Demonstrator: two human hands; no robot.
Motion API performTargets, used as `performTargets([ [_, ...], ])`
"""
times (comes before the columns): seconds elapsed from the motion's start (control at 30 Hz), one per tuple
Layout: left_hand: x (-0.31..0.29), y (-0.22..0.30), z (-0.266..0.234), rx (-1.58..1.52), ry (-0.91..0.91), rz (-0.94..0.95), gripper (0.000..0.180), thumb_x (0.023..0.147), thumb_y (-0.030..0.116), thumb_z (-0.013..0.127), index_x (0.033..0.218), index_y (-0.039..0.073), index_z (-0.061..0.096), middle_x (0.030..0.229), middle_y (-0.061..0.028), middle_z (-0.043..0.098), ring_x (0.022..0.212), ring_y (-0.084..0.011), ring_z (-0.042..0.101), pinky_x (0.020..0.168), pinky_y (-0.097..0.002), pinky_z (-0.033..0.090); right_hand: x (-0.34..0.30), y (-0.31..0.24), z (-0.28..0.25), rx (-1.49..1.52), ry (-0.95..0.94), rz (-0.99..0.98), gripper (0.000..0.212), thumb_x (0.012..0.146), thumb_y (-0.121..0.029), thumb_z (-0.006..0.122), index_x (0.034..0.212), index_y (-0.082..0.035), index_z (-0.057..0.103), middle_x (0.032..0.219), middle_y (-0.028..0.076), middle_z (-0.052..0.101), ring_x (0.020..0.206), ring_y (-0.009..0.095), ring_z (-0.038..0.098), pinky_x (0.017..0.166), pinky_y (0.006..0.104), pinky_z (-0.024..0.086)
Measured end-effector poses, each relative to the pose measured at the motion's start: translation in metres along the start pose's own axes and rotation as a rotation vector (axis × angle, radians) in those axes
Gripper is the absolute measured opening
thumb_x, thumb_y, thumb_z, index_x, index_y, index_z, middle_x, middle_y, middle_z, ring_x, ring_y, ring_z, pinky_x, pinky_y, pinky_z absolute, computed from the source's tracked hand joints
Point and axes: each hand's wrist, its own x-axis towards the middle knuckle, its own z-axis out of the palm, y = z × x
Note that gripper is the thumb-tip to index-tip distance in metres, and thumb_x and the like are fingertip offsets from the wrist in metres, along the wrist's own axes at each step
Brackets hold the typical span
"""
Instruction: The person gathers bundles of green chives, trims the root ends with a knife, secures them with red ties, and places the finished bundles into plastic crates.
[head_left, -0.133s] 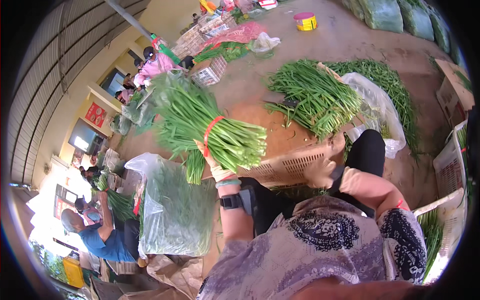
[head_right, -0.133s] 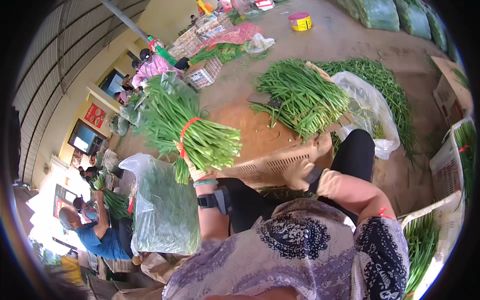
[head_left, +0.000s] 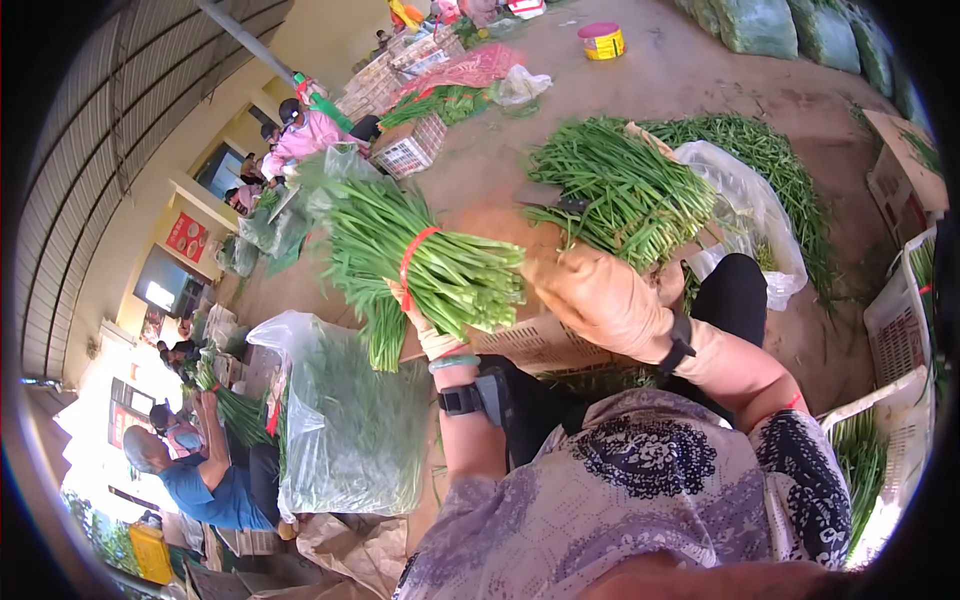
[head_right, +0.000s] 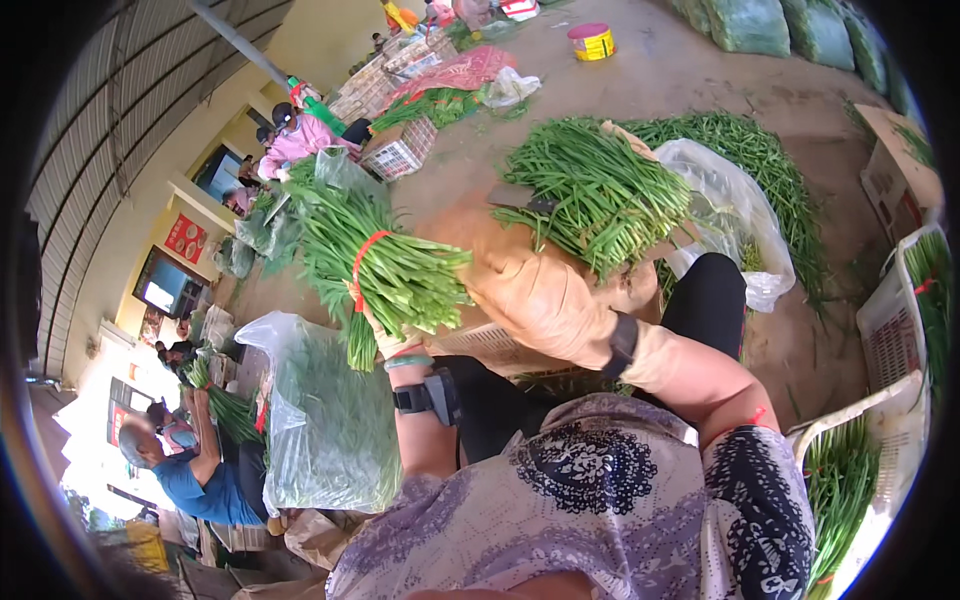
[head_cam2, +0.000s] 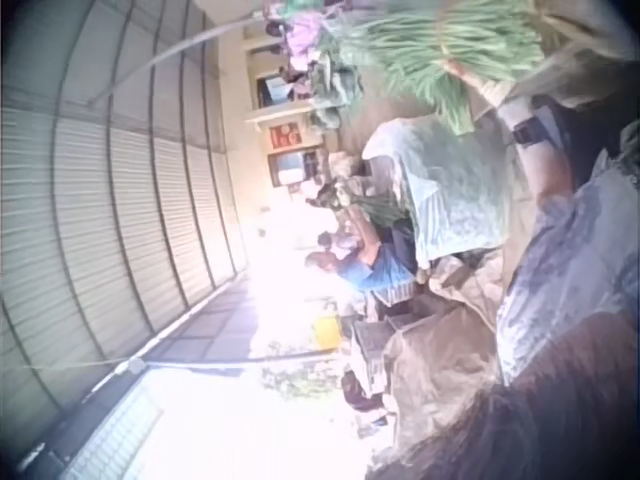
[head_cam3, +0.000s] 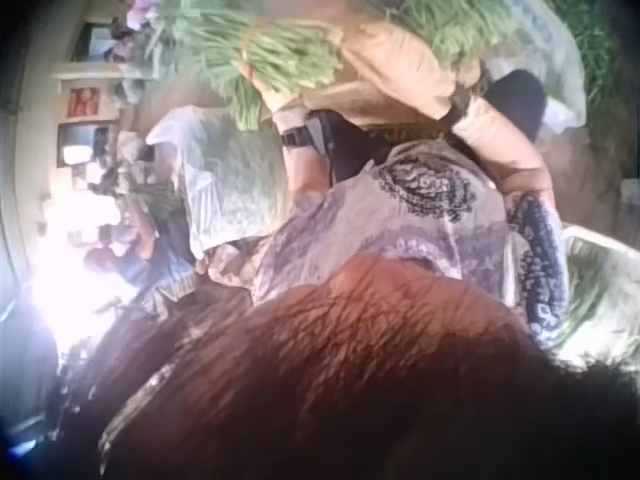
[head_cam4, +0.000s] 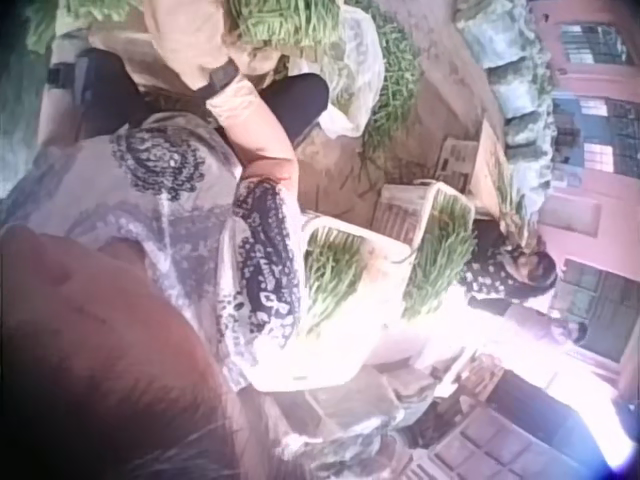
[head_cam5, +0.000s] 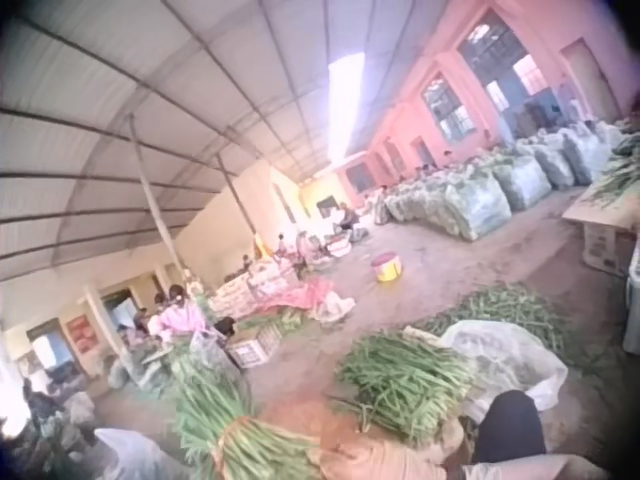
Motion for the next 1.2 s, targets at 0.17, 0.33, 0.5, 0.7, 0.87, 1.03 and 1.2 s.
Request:
performTargets([
  [0.17,-0.003,0.002,0.026,-0.069,0.053,-0.078,0.065,0.087,0.057,0.05,0.131,0.009,0.047,0.131,-0.0091,0.052,0.117,-0.0267,0.05,0.101,-0.0452,0.041,-0.052,0.006,0.072,-0.04,-0.29,-0.103,0.061,0.082,-0.009,0.048,0.14,-0.001,0.03,0.114,0.017,0.055,0.096,0.031,0.059,0.082,0.0364,0.05],
  [0.33,-0.006,0.004,0.027,-0.027,0.007,0.01,0.065,0.085,0.056,0.055,0.129,0.008,0.049,0.126,-0.0112,0.055,0.109,-0.0283,0.055,0.095,-0.0458,0.047,-0.028,0.001,-0.001,-0.588,-0.496,-0.292,0.048,0.077,-0.008,0.054,0.125,-0.005,0.048,0.092,0.012,0.06,0.081,0.028,0.063,0.063,0.0357,0.052],
  [0.5,0.0,-0.002,0.04,-0.123,0.005,-0.093,0.07,0.083,0.059,0.056,0.128,0.006,0.049,0.123,-0.0117,0.057,0.108,-0.03,0.057,0.095,-0.0469,0.047,-0.013,0.001,0.034,0.123,-0.053,0.053,0.043,0.078,-0.003,0.051,0.12,-0.003,0.049,0.088,0.011,0.057,0.074,0.025,0.062,0.058,0.0338,0.053],
  [0.7,-0.008,0.011,0.039,-0.167,-0.043,-0.109,0.052,0.091,0.046,0.051,0.134,0.018,0.043,0.132,-0.0084,0.05,0.115,-0.027,0.052,0.097,-0.0454,0.046,-0.083,0.026,0.016,-0.271,-0.591,-0.001,0.025,0.079,-0.025,0.062,0.087,-0.002,0.064,0.072,0.012,0.063,0.06,0.027,0.062,0.05,0.0433,0.047],
  [0.87,-0.003,-0.004,0.046,-0.06,-0.004,-0.01,0.07,0.083,0.058,0.057,0.13,0.007,0.048,0.125,-0.0129,0.056,0.111,-0.0299,0.055,0.096,-0.0471,0.045,0.007,0.016,-0.002,0.181,0.199,0.124,0.016,0.083,-0.024,0.06,0.08,-0.008,0.059,0.066,0.008,0.055,0.059,0.028,0.058,0.052,0.0399,0.046],
  [1.03,-0.009,-0.001,0.068,0.055,0.04,0.101,0.068,0.086,0.058,0.053,0.128,0.005,0.049,0.124,-0.0158,0.056,0.105,-0.0318,0.058,0.093,-0.0484,0.048,0.012,0.005,0.007,0.009,0.013,0.094,0.017,0.078,-0.023,0.066,0.086,-0.008,0.061,0.077,0.008,0.061,0.064,0.026,0.06,0.055,0.0343,0.049],
  [1.2,-0.015,0.002,0.086,-0.026,-0.247,0.225,0.05,0.091,0.039,0.053,0.131,0.01,0.042,0.119,-0.0135,0.057,0.103,-0.029,0.06,0.088,-0.0452,0.053,0.016,0.017,0.023,-0.186,0.155,0.038,0.014,0.073,-0.016,0.065,0.082,-0.008,0.058,0.074,0.006,0.058,0.061,0.025,0.058,0.051,0.0356,0.047],
])
